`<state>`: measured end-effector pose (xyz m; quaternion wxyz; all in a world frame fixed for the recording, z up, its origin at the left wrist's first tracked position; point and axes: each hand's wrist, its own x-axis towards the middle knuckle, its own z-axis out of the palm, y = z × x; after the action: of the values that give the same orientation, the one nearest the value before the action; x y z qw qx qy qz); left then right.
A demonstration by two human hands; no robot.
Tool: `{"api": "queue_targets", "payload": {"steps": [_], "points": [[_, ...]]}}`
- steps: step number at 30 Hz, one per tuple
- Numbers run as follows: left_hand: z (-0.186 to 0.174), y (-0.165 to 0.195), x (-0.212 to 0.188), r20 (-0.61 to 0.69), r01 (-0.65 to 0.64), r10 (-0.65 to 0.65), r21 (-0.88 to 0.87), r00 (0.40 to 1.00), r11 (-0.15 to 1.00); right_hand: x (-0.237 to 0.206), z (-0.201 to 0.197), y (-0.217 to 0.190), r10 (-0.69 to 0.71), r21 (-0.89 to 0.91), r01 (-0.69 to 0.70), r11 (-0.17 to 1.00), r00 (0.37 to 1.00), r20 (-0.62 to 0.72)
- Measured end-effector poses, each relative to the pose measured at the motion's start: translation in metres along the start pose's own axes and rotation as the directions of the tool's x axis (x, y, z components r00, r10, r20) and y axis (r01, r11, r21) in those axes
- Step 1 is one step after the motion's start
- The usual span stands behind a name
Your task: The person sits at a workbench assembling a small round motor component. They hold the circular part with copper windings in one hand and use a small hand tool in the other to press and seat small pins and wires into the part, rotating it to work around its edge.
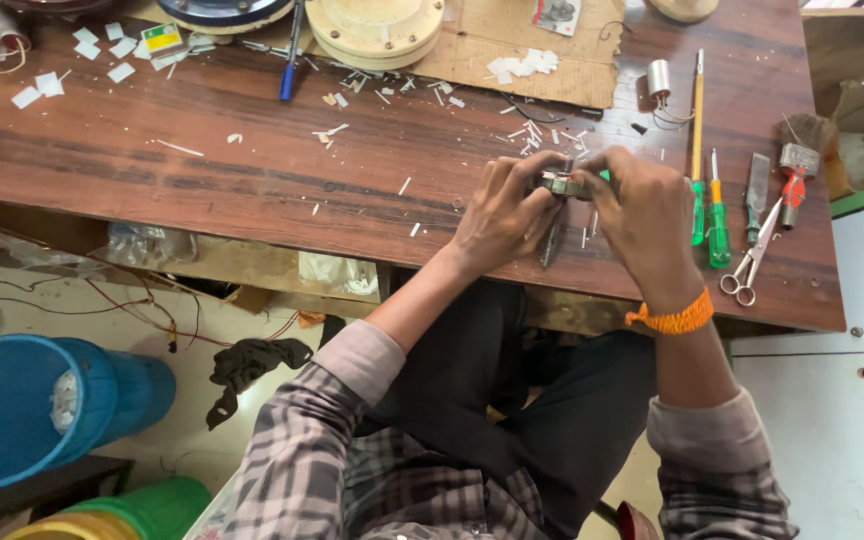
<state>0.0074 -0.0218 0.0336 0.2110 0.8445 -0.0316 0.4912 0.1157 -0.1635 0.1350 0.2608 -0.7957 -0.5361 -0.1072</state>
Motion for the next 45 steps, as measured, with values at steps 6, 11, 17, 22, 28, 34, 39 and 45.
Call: {"api": "queue_targets", "payload": {"steps": [6, 11, 17, 22, 28, 34, 39, 45], "points": [[0.003, 0.003, 0.003, 0.02, -0.059, 0.057, 0.158, 0.998, 0.986, 0.031, 0.015, 0.023, 0.057, -0.006, -0.057, 0.998, 0.994, 0.088], [-0.001, 0.004, 0.005, 0.056, -0.166, 0.157, 0.31, 0.986, 0.936, 0.047, 0.02, 0.052, 0.163, 0.048, -0.185, 0.982, 0.942, 0.292], [-0.003, -0.002, 0.012, 0.175, -0.108, 0.089, 0.105, 0.981, 0.989, 0.044, 0.023, 0.072, 0.192, -0.083, -0.177, 0.981, 0.951, 0.243], [-0.001, -0.017, 0.019, 0.253, 0.038, -0.007, -0.116, 0.967, 0.993, 0.03, 0.008, 0.069, 0.189, 0.002, -0.19, 0.982, 0.978, 0.094], [0.002, -0.03, 0.024, 0.275, 0.186, -0.067, -0.435, 0.959, 0.881, -0.007, -0.023, 0.036, 0.284, 0.092, -0.29, 0.953, 0.956, 0.077], [0.001, -0.032, 0.025, 0.409, 0.418, -0.147, -0.72, 0.9, 0.554, -0.034, -0.011, 0.017, 0.203, 0.196, -0.211, 0.958, 0.977, 0.061], [-0.006, -0.036, 0.03, 0.496, 0.49, -0.146, -0.687, 0.856, 0.537, -0.048, 0.013, 0.022, 0.016, 0.083, -0.019, 0.996, 0.999, 0.043], [-0.009, -0.042, 0.04, 0.456, 0.305, 0.005, -0.602, 0.89, 0.738, -0.061, 0.04, 0.038, -0.026, 0.009, 0.027, 1.0, 1.0, -0.008]]}}
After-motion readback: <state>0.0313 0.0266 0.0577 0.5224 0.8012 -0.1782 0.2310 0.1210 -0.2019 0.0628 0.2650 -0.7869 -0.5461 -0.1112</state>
